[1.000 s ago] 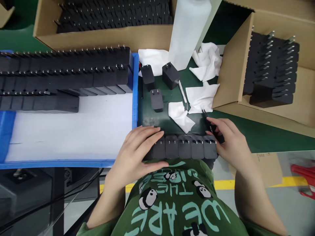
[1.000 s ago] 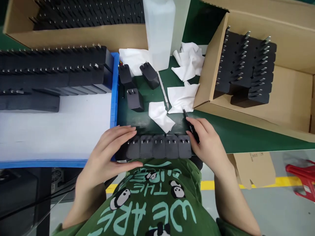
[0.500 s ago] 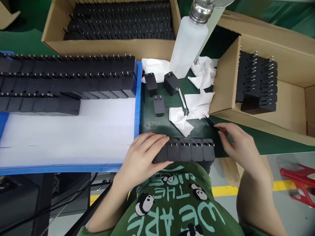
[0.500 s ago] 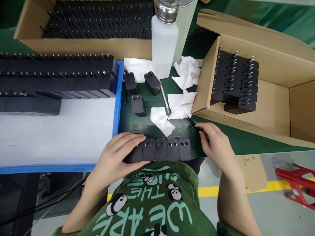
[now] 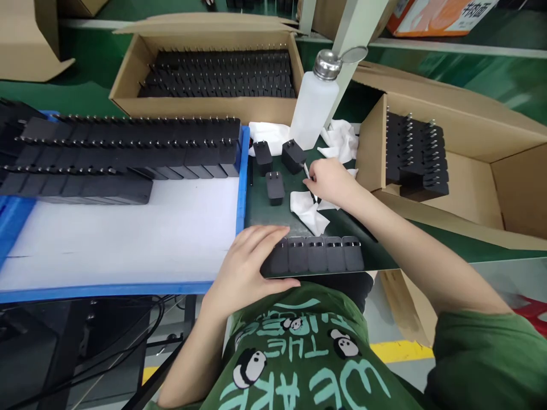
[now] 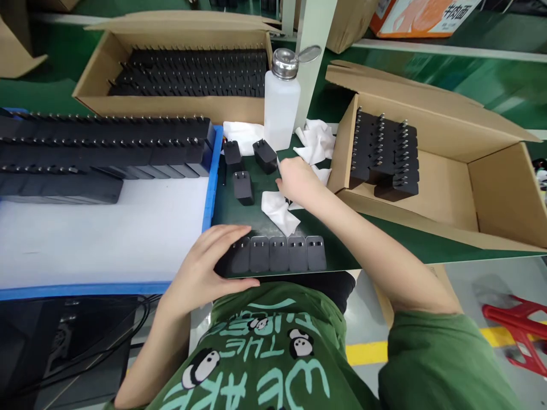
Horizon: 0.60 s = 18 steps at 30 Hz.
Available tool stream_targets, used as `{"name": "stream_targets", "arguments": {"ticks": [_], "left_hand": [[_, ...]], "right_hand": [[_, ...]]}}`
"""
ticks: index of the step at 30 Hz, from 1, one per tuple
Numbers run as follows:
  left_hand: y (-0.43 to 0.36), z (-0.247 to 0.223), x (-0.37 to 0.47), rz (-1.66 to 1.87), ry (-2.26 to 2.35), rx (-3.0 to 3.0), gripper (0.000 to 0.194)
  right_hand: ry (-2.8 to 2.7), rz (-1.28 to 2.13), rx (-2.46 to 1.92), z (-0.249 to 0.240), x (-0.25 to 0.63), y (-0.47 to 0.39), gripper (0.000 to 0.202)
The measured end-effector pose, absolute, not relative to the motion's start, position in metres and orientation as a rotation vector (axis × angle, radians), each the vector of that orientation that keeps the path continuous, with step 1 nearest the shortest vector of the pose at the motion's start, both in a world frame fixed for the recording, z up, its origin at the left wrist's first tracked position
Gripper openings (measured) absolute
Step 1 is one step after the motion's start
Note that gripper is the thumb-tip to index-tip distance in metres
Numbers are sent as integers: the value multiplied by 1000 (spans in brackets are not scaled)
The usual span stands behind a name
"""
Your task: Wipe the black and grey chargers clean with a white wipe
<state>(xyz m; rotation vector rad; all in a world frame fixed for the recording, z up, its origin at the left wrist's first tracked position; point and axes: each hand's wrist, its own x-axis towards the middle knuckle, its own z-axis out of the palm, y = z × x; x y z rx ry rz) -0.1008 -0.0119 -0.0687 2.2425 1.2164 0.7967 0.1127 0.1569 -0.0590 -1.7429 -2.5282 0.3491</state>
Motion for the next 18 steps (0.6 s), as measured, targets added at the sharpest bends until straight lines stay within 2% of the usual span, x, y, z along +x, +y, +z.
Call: {"name": "stream_targets", "arguments": {"ticks": [3, 8, 13, 18], "left_hand": [[-16, -67, -104, 833, 1241, 2171, 79], [-15, -70, -104, 812, 1204, 2227, 68], [-13, -71, -102, 759, 1188, 2289, 60], [-14, -71, -102, 744, 1204, 2306, 60]], "right_hand": [[-2503, 328, -1828, -68, 102, 168, 3], [-2447, 358, -1896, -44, 112, 157, 5], [-2301, 295, -1794, -11, 168, 86, 9], [-2044, 436, -1836, -17, 212, 13, 10]]}}
